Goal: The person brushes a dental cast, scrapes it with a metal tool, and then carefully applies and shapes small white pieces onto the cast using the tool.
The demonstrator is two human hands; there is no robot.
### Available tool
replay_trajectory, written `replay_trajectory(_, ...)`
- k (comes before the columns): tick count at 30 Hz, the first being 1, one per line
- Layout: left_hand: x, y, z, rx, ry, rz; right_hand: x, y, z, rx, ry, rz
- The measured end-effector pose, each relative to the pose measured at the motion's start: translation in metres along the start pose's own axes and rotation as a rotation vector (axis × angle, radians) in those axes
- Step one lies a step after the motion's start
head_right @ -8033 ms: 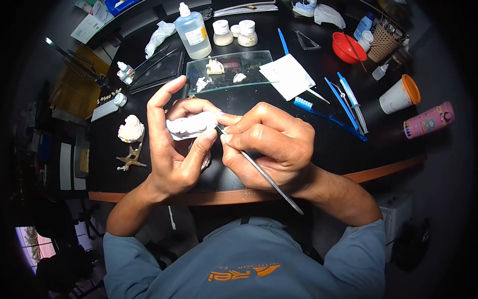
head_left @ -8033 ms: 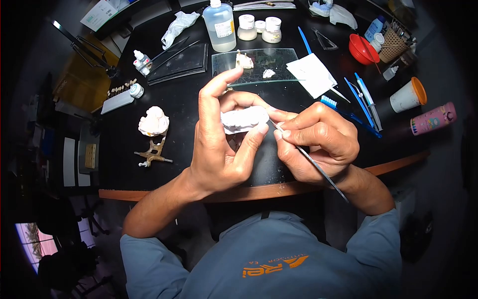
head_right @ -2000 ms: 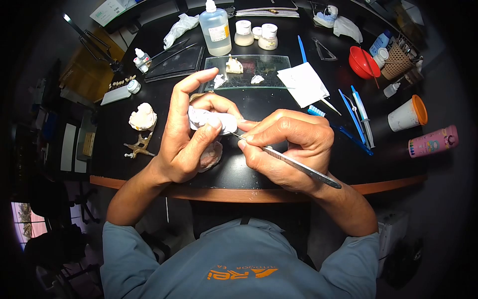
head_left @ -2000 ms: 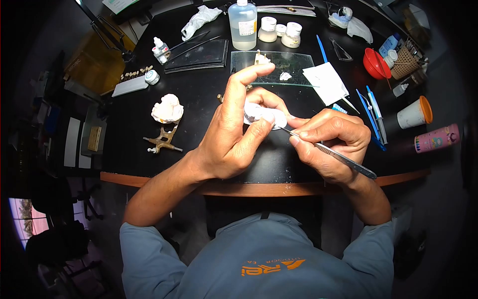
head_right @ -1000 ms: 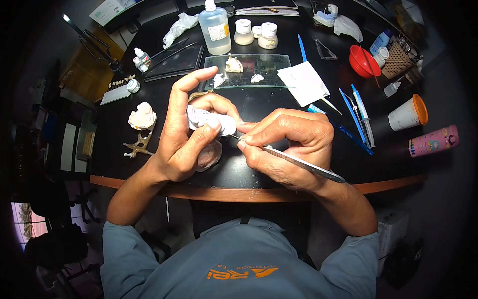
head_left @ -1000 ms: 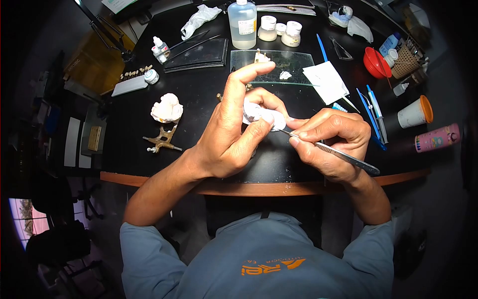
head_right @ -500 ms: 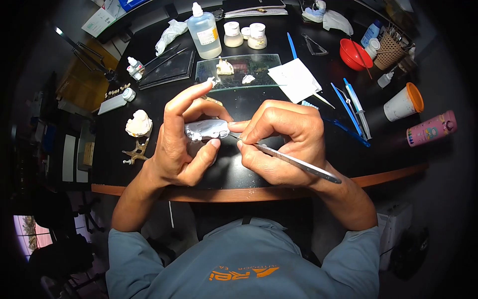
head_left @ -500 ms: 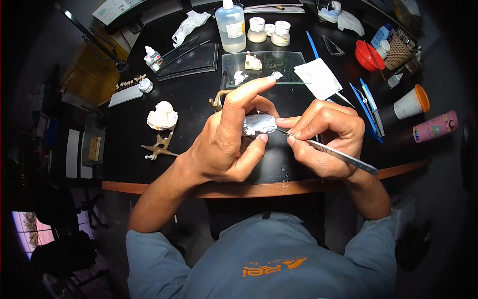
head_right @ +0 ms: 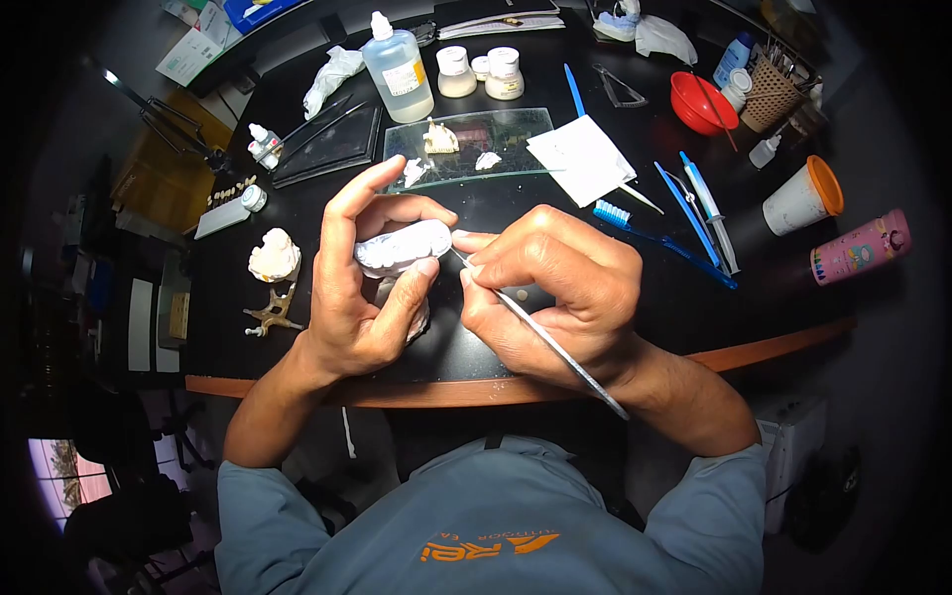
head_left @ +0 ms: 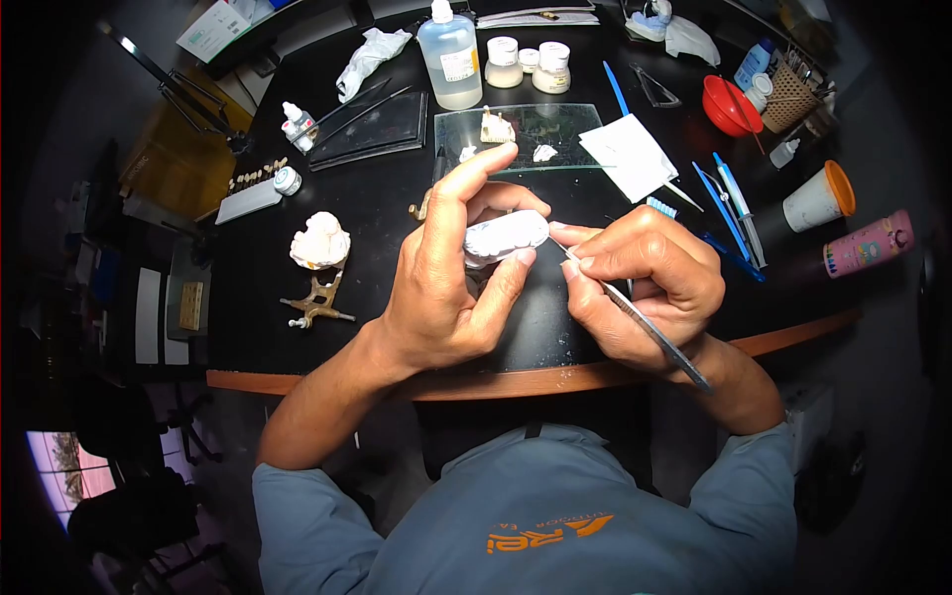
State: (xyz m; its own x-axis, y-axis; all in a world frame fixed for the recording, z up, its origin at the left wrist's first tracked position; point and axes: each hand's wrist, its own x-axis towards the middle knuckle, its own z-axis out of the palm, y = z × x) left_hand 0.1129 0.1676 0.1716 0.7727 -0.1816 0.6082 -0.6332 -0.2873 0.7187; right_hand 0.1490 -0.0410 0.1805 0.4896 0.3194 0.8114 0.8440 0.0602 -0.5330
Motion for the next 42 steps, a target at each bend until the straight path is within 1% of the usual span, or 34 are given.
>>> replay_trajectory(5, -0.001, -0.002, 0.006, 0.053, 0.031, 0.043, -0.001, 0.001, 0.002, -0.040, 0.011, -0.018)
replay_trajectory(8, -0.003, 0.000, 0.010, 0.053, 0.055, 0.028, -0.001, 0.002, 0.001, -0.064, -0.006, -0.036)
replay_trajectory(11, -0.004, -0.004, 0.011, 0.099, 0.077, 0.086, -0.001, 0.001, 0.001, -0.082, -0.014, -0.038)
replay_trajectory(14, -0.004, -0.003, 0.011, 0.063, 0.079, 0.070, 0.000, 0.001, 0.002, -0.097, -0.013, -0.047)
replay_trajectory(17, -0.001, 0.002, 0.007, 0.119, 0.061, 0.073, 0.002, 0.003, -0.001, -0.047, -0.014, -0.020)
replay_trajectory(19, 0.002, -0.002, 0.004, 0.196, 0.044, 0.188, 0.006, 0.005, -0.008, -0.046, 0.015, 0.000)
replay_trajectory(20, 0.004, 0.000, 0.002, 0.217, 0.002, 0.227, 0.009, 0.007, -0.012, -0.048, 0.032, 0.005)
replay_trajectory(21, 0.009, 0.000, -0.001, 0.268, -0.044, 0.342, 0.012, 0.011, -0.020, -0.046, 0.023, 0.046)
replay_trajectory(23, 0.008, 0.004, -0.003, 0.325, -0.086, 0.358, 0.015, 0.012, -0.032, 0.007, 0.055, 0.232)
replay_trajectory(24, 0.009, 0.005, -0.004, 0.313, -0.086, 0.354, 0.016, 0.015, -0.045, -0.057, -0.002, 0.289)
replay_trajectory(25, 0.009, 0.004, -0.005, 0.300, -0.082, 0.345, 0.011, 0.015, -0.050, 0.005, 0.020, 0.391)
replay_trajectory(26, 0.010, 0.004, -0.005, 0.290, -0.038, 0.369, 0.007, 0.018, -0.057, -0.089, -0.004, 0.397)
replay_trajectory(27, 0.005, -0.001, -0.003, 0.198, -0.017, 0.276, 0.000, 0.018, -0.064, -0.178, -0.030, 0.401)
replay_trajectory(28, 0.004, -0.003, -0.004, 0.193, 0.007, 0.261, -0.006, 0.016, -0.073, -0.267, -0.101, 0.417)
replay_trajectory(29, 0.005, -0.004, -0.006, 0.188, 0.033, 0.249, -0.011, 0.011, -0.079, -0.380, -0.182, 0.371)
replay_trajectory(31, 0.007, -0.004, -0.009, 0.177, 0.055, 0.272, -0.025, 0.003, -0.085, -0.434, -0.257, 0.368)
replay_trajectory(33, 0.008, 0.001, -0.014, 0.233, 0.044, 0.283, -0.036, -0.002, -0.090, -0.574, -0.335, 0.221)
replay_trajectory(35, 0.009, 0.002, -0.016, 0.218, 0.059, 0.269, -0.051, 0.000, -0.093, -0.613, -0.329, 0.176)
replay_trajectory(37, 0.011, -0.001, -0.015, 0.182, 0.104, 0.310, -0.057, 0.000, -0.098, -0.696, -0.372, 0.106)
replay_trajectory(39, 0.012, -0.002, -0.016, 0.194, 0.097, 0.324, -0.057, -0.004, -0.102, -0.788, -0.459, 0.087)
replay_trajectory(42, 0.012, -0.005, -0.018, 0.196, 0.066, 0.320, -0.057, 0.000, -0.104, -0.837, -0.523, -0.015)
